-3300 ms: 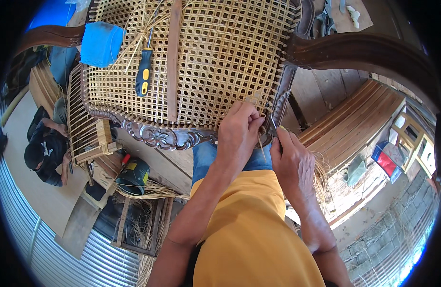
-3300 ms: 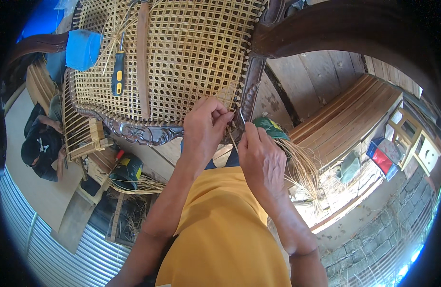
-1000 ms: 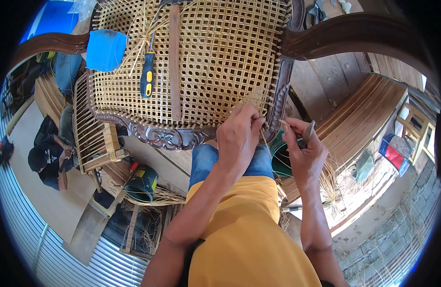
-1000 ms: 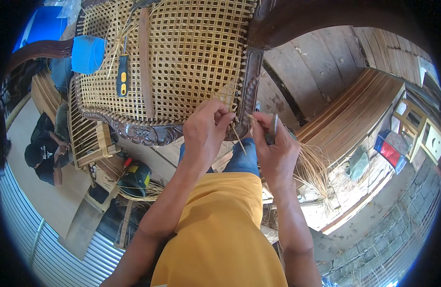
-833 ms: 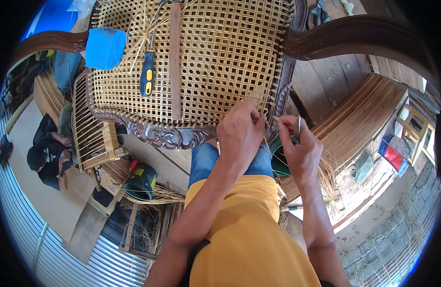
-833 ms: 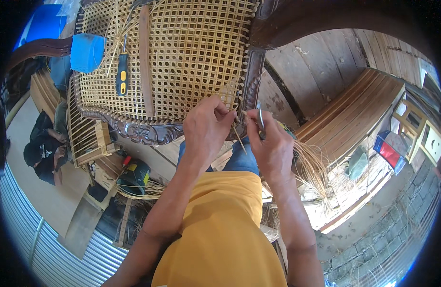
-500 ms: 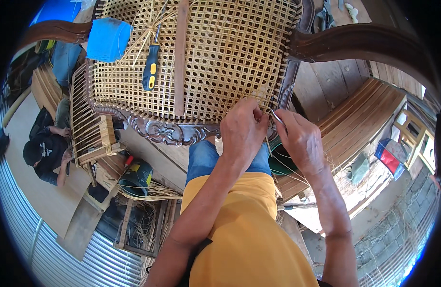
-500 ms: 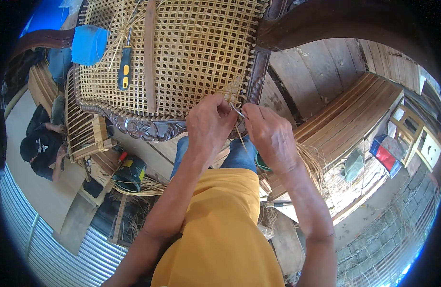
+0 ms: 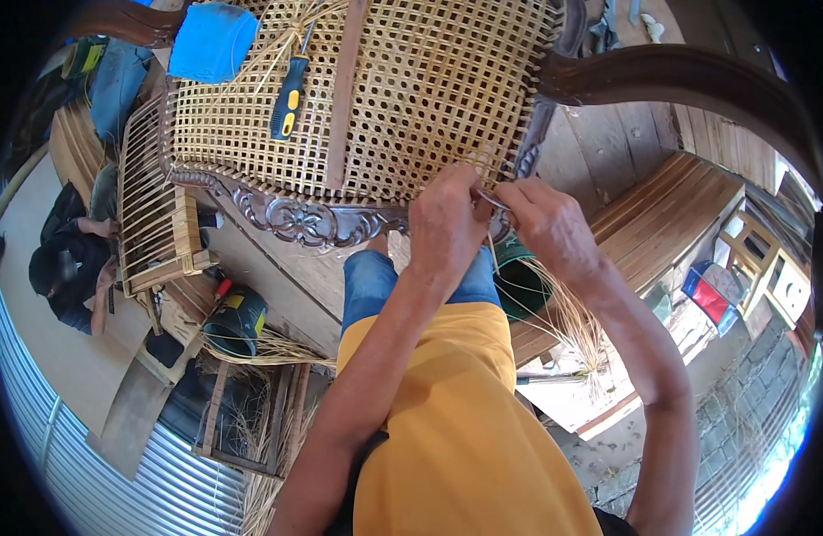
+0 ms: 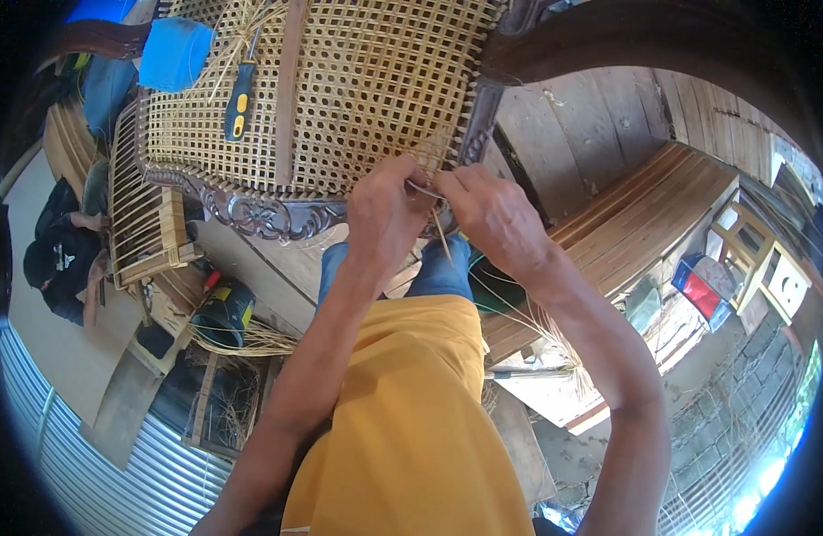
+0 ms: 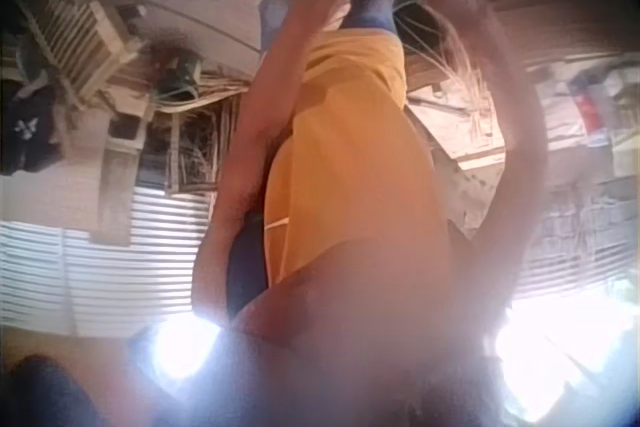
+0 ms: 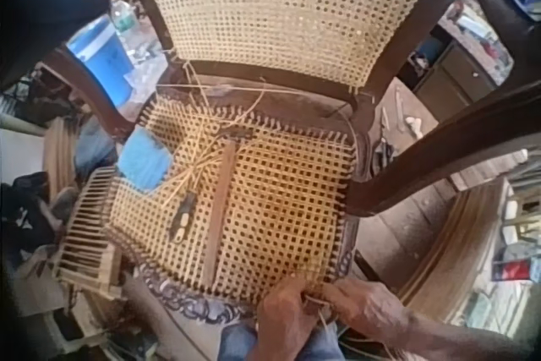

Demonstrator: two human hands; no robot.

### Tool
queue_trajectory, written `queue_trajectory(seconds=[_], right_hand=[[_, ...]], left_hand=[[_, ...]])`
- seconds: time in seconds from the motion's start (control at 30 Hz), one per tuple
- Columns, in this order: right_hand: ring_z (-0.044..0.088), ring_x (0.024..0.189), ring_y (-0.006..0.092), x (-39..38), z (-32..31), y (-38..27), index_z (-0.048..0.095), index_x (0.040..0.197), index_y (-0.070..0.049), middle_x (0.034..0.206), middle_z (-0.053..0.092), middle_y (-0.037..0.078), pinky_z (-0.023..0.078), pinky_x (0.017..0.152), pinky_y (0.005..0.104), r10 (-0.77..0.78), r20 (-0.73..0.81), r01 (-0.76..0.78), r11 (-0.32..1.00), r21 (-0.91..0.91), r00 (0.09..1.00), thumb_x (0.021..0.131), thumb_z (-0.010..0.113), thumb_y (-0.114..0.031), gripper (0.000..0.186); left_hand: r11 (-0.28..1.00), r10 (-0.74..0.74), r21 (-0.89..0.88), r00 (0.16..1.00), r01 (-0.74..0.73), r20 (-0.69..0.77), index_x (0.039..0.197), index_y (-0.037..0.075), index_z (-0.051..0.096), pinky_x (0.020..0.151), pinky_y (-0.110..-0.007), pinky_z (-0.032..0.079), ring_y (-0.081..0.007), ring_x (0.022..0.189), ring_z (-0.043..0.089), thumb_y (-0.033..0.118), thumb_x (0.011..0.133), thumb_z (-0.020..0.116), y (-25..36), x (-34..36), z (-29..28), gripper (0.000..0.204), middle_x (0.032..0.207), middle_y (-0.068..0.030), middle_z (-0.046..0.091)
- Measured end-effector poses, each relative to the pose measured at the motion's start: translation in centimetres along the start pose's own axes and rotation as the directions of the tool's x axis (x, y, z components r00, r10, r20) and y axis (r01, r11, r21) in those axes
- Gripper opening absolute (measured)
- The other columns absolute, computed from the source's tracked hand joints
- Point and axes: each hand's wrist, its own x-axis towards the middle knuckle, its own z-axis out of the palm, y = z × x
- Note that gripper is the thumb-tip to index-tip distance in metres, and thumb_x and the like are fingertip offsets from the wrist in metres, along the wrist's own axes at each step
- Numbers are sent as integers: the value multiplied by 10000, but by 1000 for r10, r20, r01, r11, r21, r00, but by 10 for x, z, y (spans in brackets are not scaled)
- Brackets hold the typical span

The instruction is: Weaving thin rattan strands into a decorative pattern on a wooden chair frame.

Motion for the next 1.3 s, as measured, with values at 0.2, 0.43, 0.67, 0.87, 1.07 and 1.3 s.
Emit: queue_trajectory(seconds=[0.2,0.43,0.67,0.87,1.07,1.3], right_hand=[[650,691,240,-15,-2,11,671,1087,-53,853,679,103,531,617,336,49,-157,-20,983,183,986,867,684,-73,222],[501,608,22,-14,-47,51,705,1007,-16,737,623,1,404,535,196,835,-178,-471,455,756,521,934,663,-181,185],[577,585,223,61,-25,-18,652,1114,-35,696,604,137,468,586,328,153,-218,-57,919,391,964,917,654,-322,348],[662,896,341,195,-21,-4,560,1232,22,1042,670,236,515,724,451,-96,-140,133,947,293,986,970,559,-321,432],[670,848,370,201,-20,-30,580,1163,52,936,678,235,533,701,435,51,-131,-18,969,245,990,929,619,-257,390],[662,883,382,211,-21,-25,486,1286,12,969,665,249,527,752,442,90,-35,-80,972,221,995,899,613,-174,448]], left_hand=[[998,-57,-9,998,57,2,763,11,548,640,-443,495,-351,718,619,39,726,751,0,0,1,209,770,-141,606],[998,14,57,990,-6,-139,834,41,540,616,-434,498,-353,719,618,40,750,745,8,-18,11,221,794,-125,590],[990,73,134,944,-31,-323,830,35,569,597,-393,487,-311,685,602,42,771,733,0,-28,22,174,792,-109,604],[997,-11,-72,982,-3,-187,786,23,582,636,-367,489,-269,673,599,9,756,722,-12,-15,17,144,734,-110,598],[998,41,-37,973,-51,-227,849,26,632,661,-330,521,-211,703,634,20,760,739,-18,-22,23,140,789,-90,629],[994,48,-81,969,-70,-242,821,51,598,661,-378,523,-282,739,630,-26,744,694,-12,-27,15,146,781,-115,612]])
